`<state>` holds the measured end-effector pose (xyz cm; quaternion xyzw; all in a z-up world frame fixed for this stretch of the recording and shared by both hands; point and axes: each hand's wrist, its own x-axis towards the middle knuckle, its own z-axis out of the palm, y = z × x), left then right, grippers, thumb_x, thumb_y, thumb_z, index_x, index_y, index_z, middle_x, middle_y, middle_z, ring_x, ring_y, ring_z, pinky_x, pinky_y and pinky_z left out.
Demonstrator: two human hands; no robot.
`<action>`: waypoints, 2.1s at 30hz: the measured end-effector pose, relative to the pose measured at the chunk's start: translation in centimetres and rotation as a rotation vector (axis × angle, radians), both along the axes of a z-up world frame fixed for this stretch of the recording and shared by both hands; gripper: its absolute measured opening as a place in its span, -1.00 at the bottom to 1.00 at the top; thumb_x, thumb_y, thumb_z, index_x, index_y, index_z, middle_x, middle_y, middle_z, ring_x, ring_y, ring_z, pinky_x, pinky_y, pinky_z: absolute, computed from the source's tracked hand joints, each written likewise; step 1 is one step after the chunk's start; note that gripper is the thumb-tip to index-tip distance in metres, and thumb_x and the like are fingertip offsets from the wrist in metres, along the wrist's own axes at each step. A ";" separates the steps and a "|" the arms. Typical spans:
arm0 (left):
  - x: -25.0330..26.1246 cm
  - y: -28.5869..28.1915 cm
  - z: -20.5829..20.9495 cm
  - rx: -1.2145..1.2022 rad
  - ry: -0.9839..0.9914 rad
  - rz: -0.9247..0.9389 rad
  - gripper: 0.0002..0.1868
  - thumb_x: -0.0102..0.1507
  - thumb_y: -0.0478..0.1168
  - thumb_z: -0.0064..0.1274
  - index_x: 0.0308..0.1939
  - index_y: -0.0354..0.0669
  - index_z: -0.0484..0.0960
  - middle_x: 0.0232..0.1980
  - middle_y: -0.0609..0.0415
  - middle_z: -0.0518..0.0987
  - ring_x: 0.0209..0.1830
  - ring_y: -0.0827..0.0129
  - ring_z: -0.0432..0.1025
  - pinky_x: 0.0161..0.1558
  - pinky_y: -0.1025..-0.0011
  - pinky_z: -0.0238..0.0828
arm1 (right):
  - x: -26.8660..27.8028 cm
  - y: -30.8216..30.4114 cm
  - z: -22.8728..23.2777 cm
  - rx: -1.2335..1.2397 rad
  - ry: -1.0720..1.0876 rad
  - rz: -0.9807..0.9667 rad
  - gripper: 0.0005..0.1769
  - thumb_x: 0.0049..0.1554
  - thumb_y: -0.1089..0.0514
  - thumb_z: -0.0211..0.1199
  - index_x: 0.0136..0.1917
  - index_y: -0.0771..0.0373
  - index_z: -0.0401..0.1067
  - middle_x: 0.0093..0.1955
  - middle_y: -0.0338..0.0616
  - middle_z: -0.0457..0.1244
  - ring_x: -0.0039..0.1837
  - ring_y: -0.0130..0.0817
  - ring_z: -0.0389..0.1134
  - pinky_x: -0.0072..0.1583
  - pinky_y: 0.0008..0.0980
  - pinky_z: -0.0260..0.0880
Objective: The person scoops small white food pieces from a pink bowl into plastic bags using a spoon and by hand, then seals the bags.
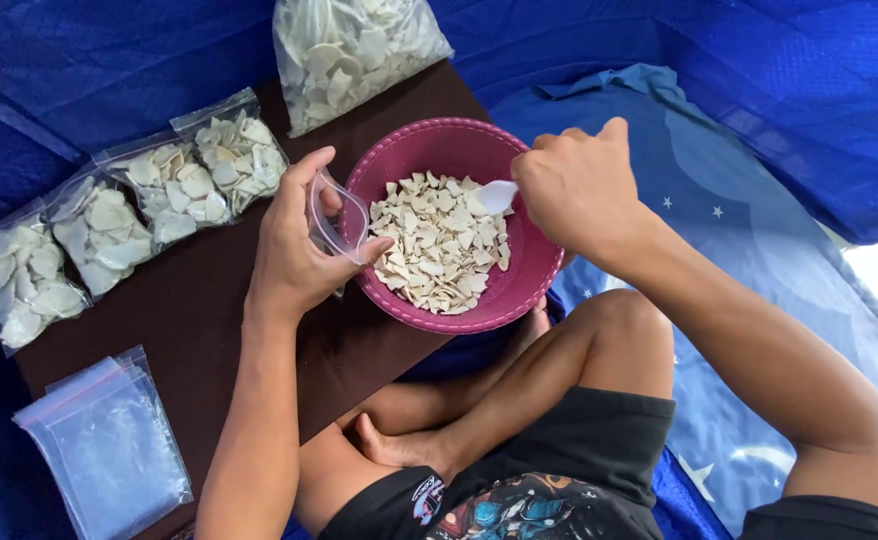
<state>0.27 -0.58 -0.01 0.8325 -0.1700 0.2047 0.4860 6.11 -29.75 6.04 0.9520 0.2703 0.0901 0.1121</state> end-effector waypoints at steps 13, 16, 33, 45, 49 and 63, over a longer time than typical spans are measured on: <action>0.4 0.2 -0.4 0.046 -0.039 0.015 0.04 -0.05 -0.05 0.55 0.39 -0.27 0.30 -0.23 0.07 0.45 -0.30 0.34 0.38 -0.18 0.39 0.42 | 1.3 0.2 1.9 0.149 0.418 -0.236 -0.73 0.04 0.03 0.16 -0.10 -0.13 0.67 -0.38 -0.25 0.40 -0.29 -0.11 0.34 -0.06 -0.14 0.11; 0.2 0.1 -0.4 0.010 -0.010 0.013 0.03 -0.07 -0.05 0.55 0.38 -0.22 0.32 -0.23 0.08 0.45 -0.31 0.35 0.37 -0.20 0.41 0.38 | 1.1 0.8 1.1 0.135 0.387 -0.226 -0.72 0.05 0.08 0.13 -0.12 -0.14 0.66 -0.39 -0.28 0.39 -0.32 -0.13 0.25 -0.02 -0.13 -0.02; 0.7 0.6 -1.5 -0.016 -0.012 -0.007 0.00 -0.02 0.02 0.54 0.38 -0.20 0.35 -0.21 -0.03 0.51 -0.22 0.03 0.52 -0.11 0.09 0.52 | 0.3 1.5 2.8 0.283 0.373 -0.121 -0.77 0.13 0.04 0.21 -0.03 0.06 0.65 -0.28 0.04 0.39 -0.08 0.17 0.46 -0.07 0.05 0.31; 0.8 0.7 -1.7 -0.020 -0.004 -0.009 -0.01 0.00 0.03 0.54 0.38 -0.18 0.34 -0.20 -0.03 0.50 -0.21 0.02 0.52 -0.11 0.08 0.51 | 1.9 0.6 -0.2 0.168 0.168 -0.008 -0.79 0.13 0.01 0.22 -0.05 -0.16 0.66 -0.40 -0.37 0.30 -0.26 -0.27 0.36 -0.08 -0.24 -0.16; 0.7 0.7 -1.6 -0.016 -0.006 -0.016 -0.01 0.01 0.03 0.53 0.38 -0.20 0.34 -0.21 -0.03 0.50 -0.21 0.02 0.51 -0.12 0.09 0.50 | 1.9 1.3 0.0 0.166 0.278 -0.044 -0.79 0.12 0.00 0.23 -0.03 -0.16 0.66 -0.42 -0.37 0.33 -0.29 -0.22 0.34 -0.06 -0.27 -0.22; 0.7 0.7 -1.3 -0.011 -0.005 -0.011 0.00 0.01 0.06 0.53 0.40 -0.19 0.34 -0.20 -0.01 0.51 -0.18 0.04 0.51 -0.09 0.14 0.46 | 1.5 1.4 1.8 0.365 0.597 -0.187 -0.76 0.07 -0.01 0.18 -0.08 -0.09 0.64 -0.28 -0.16 0.42 -0.04 0.08 0.44 0.05 -0.17 -0.06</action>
